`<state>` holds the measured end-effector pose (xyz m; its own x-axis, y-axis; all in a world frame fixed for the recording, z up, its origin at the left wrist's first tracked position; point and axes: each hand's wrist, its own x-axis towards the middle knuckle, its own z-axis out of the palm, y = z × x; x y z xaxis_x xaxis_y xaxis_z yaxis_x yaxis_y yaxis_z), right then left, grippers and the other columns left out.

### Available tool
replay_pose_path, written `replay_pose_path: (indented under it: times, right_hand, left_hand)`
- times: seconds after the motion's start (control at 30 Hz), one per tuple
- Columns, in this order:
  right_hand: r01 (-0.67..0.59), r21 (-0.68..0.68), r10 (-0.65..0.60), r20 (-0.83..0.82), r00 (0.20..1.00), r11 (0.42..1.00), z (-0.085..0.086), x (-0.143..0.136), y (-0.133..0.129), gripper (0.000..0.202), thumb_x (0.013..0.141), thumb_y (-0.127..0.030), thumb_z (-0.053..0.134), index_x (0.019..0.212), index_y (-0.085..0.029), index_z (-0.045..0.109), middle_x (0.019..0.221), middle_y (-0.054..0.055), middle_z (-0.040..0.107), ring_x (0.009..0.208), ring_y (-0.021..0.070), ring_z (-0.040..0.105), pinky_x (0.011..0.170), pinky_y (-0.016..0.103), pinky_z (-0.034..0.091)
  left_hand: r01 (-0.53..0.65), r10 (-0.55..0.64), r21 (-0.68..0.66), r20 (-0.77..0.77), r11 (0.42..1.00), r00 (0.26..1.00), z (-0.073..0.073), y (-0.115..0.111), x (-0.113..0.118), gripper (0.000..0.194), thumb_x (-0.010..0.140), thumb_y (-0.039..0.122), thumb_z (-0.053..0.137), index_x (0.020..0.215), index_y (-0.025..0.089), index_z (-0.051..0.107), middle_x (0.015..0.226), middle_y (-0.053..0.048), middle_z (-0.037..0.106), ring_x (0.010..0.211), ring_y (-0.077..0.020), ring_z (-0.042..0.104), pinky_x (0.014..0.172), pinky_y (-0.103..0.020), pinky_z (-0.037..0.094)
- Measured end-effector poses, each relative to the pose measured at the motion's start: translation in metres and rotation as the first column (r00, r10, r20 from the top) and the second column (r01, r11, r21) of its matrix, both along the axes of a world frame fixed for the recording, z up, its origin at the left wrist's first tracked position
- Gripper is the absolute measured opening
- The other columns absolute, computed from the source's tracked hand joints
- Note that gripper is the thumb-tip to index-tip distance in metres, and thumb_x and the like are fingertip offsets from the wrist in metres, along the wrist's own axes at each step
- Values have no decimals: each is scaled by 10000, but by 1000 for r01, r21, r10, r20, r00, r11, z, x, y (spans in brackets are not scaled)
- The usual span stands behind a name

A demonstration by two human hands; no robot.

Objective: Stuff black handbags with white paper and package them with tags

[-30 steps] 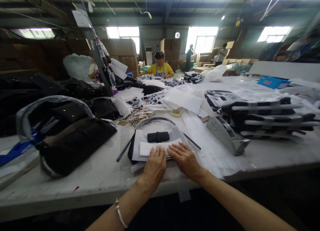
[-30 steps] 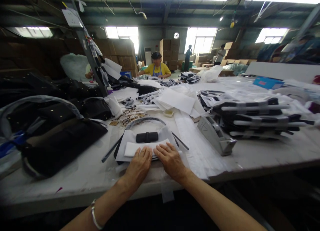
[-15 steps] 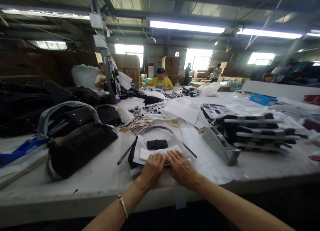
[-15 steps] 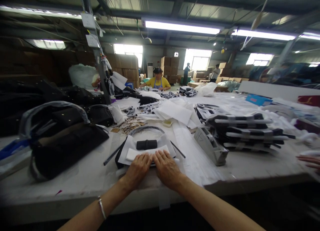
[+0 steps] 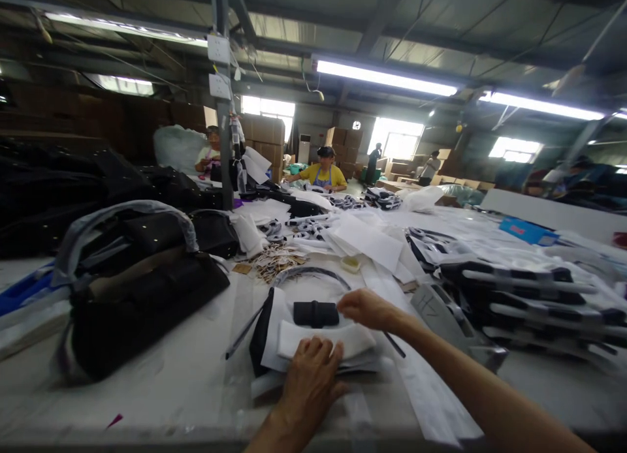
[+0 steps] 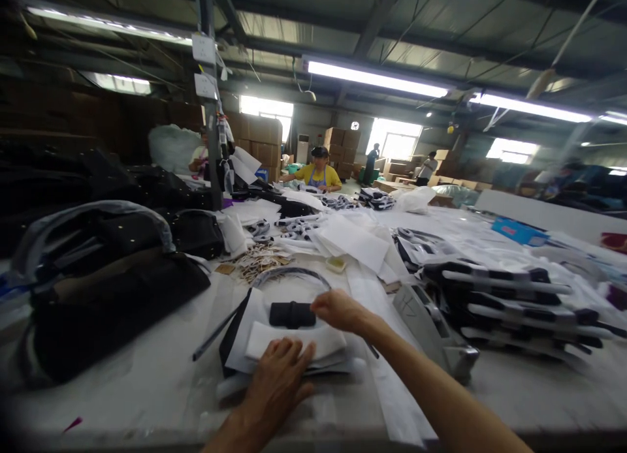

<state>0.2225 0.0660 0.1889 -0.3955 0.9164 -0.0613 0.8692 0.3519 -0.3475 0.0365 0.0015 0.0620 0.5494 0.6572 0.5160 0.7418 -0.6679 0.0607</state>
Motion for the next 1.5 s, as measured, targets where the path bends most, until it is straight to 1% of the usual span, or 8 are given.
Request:
replay_pose_path:
  times: [0.17,0.37,0.6,0.83,1.0,1.27,1.4,1.5]
  right_hand:
    - [49,166,-90,253,963,985,-17,-13,68,431,789,-50,524,1133,-211,728,1103,81,749,1040,204,686,904,294,498]
    - [9,163,-80,437,896,987,-51,-29,88,297,808,-40,547,994,-153,749,1094,150,730,1052,254,666,891,355,477]
    - [-13,192,-87,505,859,981,-26,-37,85,277,865,-120,532,1065,-179,715,1010,133,749,954,248,694,812,325,477]
    - [-76,110,-3,584,812,991,30,-44,32,300,816,-46,521,973,-148,755,947,170,751,915,294,713,757,339,498]
    - [-39,81,-23,652,758,996,42,-42,-17,286,816,-23,527,981,-111,744,928,192,747,883,313,719,710,350,500]
    - [-120,235,-37,571,820,965,20,-26,-52,190,836,-74,541,909,-138,704,858,140,734,878,295,694,797,386,459]
    - [-66,154,-16,479,878,986,-9,-27,-83,178,872,-77,515,946,-163,653,832,95,721,762,249,696,646,316,434]
    - [-66,206,-14,366,931,976,-34,-32,-103,205,870,-33,502,925,-175,639,901,77,702,833,222,669,700,306,439]
  left_hand:
    - [20,-23,50,64,999,998,-8,2,1,823,651,614,814,1314,219,528,1080,-45,659,953,-259,600,870,-424,465]
    - [17,-26,75,122,997,992,-25,6,4,809,698,651,762,1331,208,522,1082,-66,668,974,-267,603,893,-437,449]
    - [8,-15,57,137,998,990,-28,5,7,850,654,631,802,1329,197,524,1100,-64,661,996,-272,593,900,-431,451]
    - [19,-20,15,89,1000,996,-4,-1,2,743,709,560,800,1298,185,546,1092,-67,654,988,-258,595,867,-423,472]
    - [21,-19,-44,52,999,998,5,-4,-1,678,768,524,767,1315,199,534,1099,-73,649,1005,-269,592,870,-426,465]
    - [3,-2,-67,16,998,1000,14,-6,-2,622,808,499,738,1320,218,525,1124,-66,635,1012,-267,576,870,-433,462]
    - [-13,20,-115,61,993,998,18,-7,-3,434,911,423,632,1296,244,542,1102,-54,631,1025,-269,566,858,-437,464]
    - [-43,62,-158,117,986,991,20,-8,-4,304,975,289,517,1268,215,547,1106,-57,627,1032,-252,560,869,-426,460]
